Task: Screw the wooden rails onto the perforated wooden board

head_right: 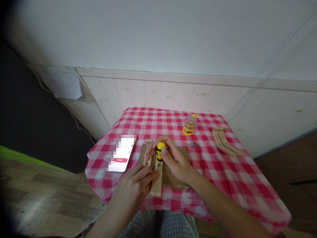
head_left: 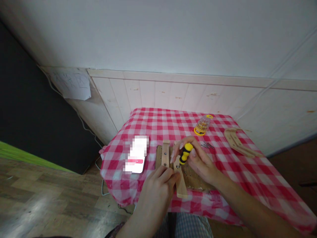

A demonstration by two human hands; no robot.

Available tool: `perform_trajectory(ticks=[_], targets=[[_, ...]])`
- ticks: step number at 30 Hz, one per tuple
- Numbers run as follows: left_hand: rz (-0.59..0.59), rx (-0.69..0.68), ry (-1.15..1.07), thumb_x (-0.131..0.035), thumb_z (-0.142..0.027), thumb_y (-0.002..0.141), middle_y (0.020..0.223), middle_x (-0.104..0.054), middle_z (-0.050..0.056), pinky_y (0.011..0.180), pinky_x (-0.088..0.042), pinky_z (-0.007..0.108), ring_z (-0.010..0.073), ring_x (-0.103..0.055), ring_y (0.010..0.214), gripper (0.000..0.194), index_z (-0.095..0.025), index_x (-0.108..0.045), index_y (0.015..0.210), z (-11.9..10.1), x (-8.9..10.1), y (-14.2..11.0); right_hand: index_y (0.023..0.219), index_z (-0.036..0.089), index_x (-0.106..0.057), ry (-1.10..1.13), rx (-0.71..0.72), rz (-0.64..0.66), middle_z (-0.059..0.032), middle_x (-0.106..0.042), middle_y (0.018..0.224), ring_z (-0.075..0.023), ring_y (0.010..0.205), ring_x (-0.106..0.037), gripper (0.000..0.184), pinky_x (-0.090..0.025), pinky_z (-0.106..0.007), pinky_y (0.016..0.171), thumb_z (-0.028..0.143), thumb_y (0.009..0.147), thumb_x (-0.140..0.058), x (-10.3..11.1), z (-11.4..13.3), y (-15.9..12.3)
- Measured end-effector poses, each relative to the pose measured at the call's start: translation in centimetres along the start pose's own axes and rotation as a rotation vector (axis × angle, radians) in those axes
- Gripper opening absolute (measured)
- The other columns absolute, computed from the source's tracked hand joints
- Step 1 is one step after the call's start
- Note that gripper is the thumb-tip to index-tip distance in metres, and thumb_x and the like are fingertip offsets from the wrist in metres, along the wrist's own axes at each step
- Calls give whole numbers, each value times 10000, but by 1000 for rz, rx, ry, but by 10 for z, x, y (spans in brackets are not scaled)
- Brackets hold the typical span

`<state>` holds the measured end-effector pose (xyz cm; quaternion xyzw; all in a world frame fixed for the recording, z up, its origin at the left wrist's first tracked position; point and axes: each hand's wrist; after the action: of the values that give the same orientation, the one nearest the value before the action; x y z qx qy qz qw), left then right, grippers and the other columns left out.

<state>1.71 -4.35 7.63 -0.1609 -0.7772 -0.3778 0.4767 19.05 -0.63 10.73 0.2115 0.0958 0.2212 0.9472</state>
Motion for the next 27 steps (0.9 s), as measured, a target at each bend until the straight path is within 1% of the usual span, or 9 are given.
perform_trajectory(ticks=[3, 6, 10, 12, 17, 23, 25, 27], targets=[[10, 8, -15, -699, -6, 872, 882, -698, -17, 680, -615, 333, 203, -659, 802, 223, -174, -709, 1018, 1, 0, -1, 1084, 301, -447, 17, 1, -7, 6, -600, 930, -140, 735, -552, 178, -491, -325, 709, 467, 1036, -488, -3, 2, -1], [8, 8, -19, -663, -7, 895, 874, -696, -15, 694, -616, 324, 197, -655, 796, 223, -177, -707, 1033, 1, 1, -1, 1079, 315, -431, 29, -2, -63, 46, -558, 810, -128, 643, -461, 210, -438, -292, 647, 472, 1009, -552, -4, 0, -3], [16, 7, -14, -638, -9, 908, 884, -702, -6, 683, -614, 315, 197, -659, 800, 211, -172, -711, 1019, 1, 0, -1, 1130, 301, -506, 106, -35, -147, 42, -505, 718, -152, 609, -409, 322, -420, -293, 594, 579, 973, -543, -4, -2, -3], [14, 13, -19, -645, -3, 899, 891, -705, -7, 674, -616, 316, 199, -663, 803, 222, -174, -712, 1024, 1, 0, -1, 1087, 283, -555, 159, -63, -171, 31, -481, 702, -161, 604, -397, 357, -432, -303, 586, 617, 965, -517, -4, -2, -2], [-26, 7, -31, -669, 16, 866, 882, -706, -12, 673, -626, 338, 208, -666, 795, 258, -166, -710, 1044, 0, 0, -2, 970, 282, -578, 198, -97, -255, 31, -437, 675, -165, 588, -374, 307, -439, -312, 590, 586, 959, -535, -4, 3, 1], [-35, 5, -43, -640, 7, 890, 858, -692, -15, 672, -619, 317, 193, -651, 771, 233, -169, -709, 1028, 0, 1, -2, 945, 282, -577, 169, -58, -396, 45, -418, 654, -158, 556, -364, 276, -432, -302, 569, 557, 933, -584, -5, 13, 7], [-31, 2, -36, -617, -3, 911, 861, -687, -14, 684, -615, 308, 186, -647, 780, 230, -172, -705, 1039, 1, 0, -2, 948, 289, -586, 119, 2, -456, 44, -427, 655, -160, 555, -380, 264, -429, -296, 556, 552, 942, -571, 4, 20, 8], [-17, 0, -24, -598, -8, 925, 877, -687, -11, 708, -613, 303, 181, -646, 801, 238, -174, -700, 1061, 3, -2, -3, 960, 299, -601, -34, 80, -531, 32, -458, 676, -167, 577, -420, 244, -428, -295, 552, 537, 962, -546, 19, 26, 4]])
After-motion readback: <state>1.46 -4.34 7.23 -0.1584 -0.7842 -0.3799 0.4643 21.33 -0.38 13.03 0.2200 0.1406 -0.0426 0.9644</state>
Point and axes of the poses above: each hand's wrist, its own y-axis towards the middle knuckle, its own x-axis out of the back of the hand, z = x × y
